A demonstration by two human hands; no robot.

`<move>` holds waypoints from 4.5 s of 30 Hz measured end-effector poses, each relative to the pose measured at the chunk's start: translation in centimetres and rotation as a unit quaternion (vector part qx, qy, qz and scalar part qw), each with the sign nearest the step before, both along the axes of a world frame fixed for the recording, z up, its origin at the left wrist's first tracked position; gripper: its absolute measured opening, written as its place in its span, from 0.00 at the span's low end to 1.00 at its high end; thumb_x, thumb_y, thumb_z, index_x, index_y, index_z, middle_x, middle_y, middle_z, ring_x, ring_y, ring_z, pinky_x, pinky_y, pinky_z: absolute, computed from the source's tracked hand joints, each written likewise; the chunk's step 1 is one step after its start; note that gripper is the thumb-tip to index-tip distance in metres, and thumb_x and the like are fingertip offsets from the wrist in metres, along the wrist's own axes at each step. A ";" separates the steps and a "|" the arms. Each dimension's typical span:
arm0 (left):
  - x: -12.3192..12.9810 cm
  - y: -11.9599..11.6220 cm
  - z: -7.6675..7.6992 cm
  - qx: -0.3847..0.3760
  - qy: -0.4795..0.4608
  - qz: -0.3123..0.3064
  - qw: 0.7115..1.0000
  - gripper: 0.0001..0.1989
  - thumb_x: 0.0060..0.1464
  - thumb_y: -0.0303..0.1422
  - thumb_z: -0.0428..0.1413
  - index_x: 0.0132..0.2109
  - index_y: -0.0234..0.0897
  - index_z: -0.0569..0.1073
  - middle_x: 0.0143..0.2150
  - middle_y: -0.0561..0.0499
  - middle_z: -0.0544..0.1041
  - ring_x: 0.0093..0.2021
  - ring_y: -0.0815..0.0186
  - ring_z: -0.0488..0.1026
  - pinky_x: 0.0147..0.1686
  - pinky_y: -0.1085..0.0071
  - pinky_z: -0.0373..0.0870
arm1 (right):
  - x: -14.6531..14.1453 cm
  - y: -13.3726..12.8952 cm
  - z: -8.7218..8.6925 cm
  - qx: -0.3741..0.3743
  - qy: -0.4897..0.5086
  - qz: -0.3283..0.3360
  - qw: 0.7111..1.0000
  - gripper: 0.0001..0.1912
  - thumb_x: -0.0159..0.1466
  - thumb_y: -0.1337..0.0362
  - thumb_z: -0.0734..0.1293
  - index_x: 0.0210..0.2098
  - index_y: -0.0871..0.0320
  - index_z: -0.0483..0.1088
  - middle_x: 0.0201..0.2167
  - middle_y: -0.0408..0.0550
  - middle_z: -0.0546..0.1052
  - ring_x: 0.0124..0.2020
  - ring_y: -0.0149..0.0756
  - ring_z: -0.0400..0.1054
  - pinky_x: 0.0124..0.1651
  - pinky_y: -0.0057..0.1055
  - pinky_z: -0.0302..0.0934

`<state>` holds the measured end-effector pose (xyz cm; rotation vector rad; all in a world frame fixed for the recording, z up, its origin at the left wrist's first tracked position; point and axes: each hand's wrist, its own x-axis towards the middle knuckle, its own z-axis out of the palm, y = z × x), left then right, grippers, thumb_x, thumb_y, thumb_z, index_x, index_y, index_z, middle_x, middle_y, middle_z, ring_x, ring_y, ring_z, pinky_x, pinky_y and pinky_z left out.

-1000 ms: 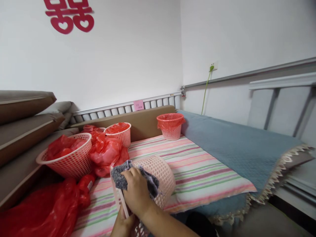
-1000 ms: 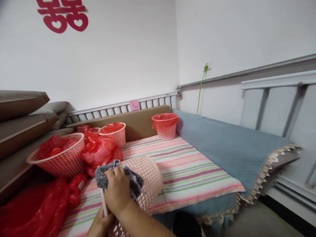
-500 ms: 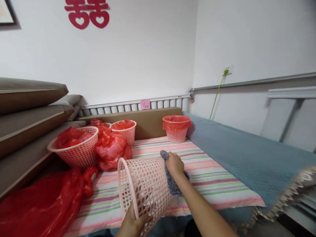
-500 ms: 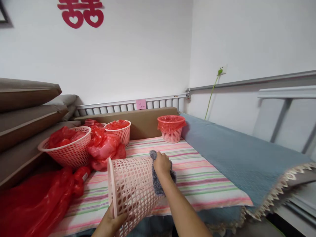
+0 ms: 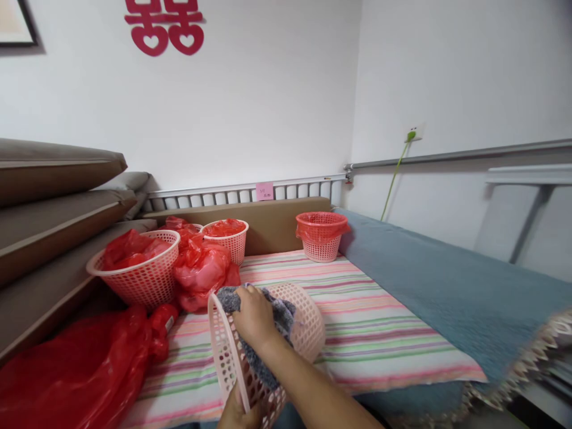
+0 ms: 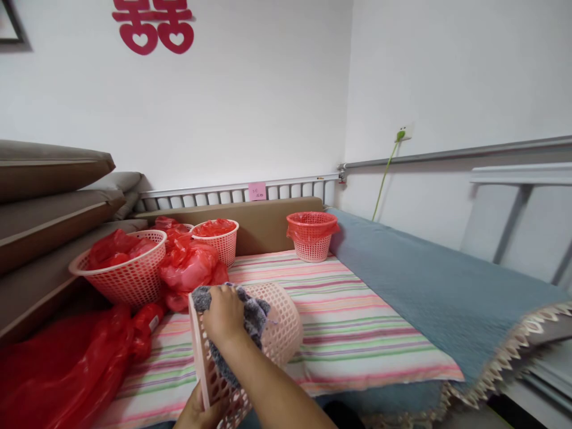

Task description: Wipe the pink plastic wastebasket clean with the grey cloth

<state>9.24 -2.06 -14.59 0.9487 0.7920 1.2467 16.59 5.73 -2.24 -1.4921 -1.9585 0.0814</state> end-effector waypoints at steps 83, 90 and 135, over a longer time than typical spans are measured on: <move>0.0 1.8 0.8 0.025 0.044 0.017 0.999 0.23 0.37 0.29 0.62 0.46 0.36 0.75 0.44 0.42 0.80 0.50 0.45 0.73 0.53 0.51 0.65 | 0.4 0.6 -0.1 0.031 -0.028 0.041 0.998 0.15 0.55 0.72 0.62 0.42 0.54 0.69 0.41 0.47 0.73 0.45 0.38 0.65 0.45 0.29 0.55; -0.4 0.3 0.4 0.055 0.087 -0.075 0.992 0.34 0.45 0.41 0.64 0.59 0.40 0.67 0.56 0.39 0.74 0.59 0.48 0.65 0.61 0.54 0.55 | 10.7 5.9 -3.8 -0.044 -0.120 -0.208 0.970 0.16 0.63 0.73 0.54 0.43 0.59 0.70 0.42 0.54 0.72 0.44 0.41 0.66 0.41 0.31 0.55; 0.6 0.5 0.6 0.095 0.135 -0.060 0.984 0.38 0.50 0.46 0.59 0.65 0.44 0.56 0.60 0.40 0.69 0.63 0.52 0.61 0.64 0.54 0.50 | 16.5 8.3 -4.6 -0.087 -0.042 -0.247 0.964 0.16 0.61 0.72 0.55 0.44 0.61 0.70 0.42 0.59 0.73 0.43 0.43 0.68 0.40 0.32 0.57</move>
